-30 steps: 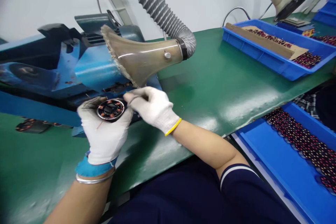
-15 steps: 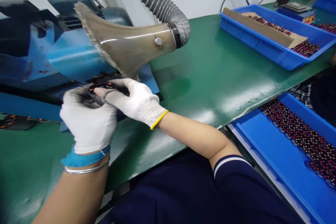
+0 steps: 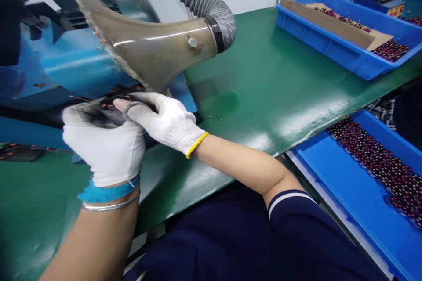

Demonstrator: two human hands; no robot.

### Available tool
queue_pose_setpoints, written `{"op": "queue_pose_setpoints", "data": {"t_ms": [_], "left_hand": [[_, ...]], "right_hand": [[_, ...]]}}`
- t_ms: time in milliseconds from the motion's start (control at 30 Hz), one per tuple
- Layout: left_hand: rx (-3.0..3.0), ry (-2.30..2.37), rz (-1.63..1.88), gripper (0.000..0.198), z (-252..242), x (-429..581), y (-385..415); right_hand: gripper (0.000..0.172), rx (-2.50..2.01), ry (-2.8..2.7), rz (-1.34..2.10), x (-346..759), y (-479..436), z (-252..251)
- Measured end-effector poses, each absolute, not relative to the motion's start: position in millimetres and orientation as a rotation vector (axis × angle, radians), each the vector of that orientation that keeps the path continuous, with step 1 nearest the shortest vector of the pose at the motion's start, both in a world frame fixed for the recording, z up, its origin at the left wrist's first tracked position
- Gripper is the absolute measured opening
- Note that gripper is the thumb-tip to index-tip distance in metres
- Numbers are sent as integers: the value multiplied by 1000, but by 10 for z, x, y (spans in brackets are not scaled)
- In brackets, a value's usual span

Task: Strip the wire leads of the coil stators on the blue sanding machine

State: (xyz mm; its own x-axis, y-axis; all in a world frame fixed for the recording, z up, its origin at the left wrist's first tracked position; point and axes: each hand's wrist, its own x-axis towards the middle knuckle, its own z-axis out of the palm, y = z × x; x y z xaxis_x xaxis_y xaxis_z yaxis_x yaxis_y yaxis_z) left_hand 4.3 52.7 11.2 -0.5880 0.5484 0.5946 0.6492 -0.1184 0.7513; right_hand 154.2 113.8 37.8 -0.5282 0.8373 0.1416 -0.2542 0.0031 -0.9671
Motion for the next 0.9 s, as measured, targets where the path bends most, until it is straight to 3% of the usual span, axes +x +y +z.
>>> {"op": "queue_pose_setpoints", "data": {"t_ms": [367,467,600,733,900], "left_hand": [[-1485,-1922,-1944,53,30,46,464],[-1601,-1860,-2005,62,22,12,199],[-1607,-2120,-2025,63,-80,-123,-398],[-1379,-2716,-1668,73,-331,-627,-1124],[-1091,-2731,-1077,47,-328,-1821,-1724]], "right_hand": [[61,-563,-1392,1734,1543,1174,301],[72,-522,-1607,1606,1611,1088,293],[72,-379,-1909,1381,1668,934,225],[70,-260,-1979,1234,1668,804,122],[51,-146,-1962,1060,1713,659,142]]}}
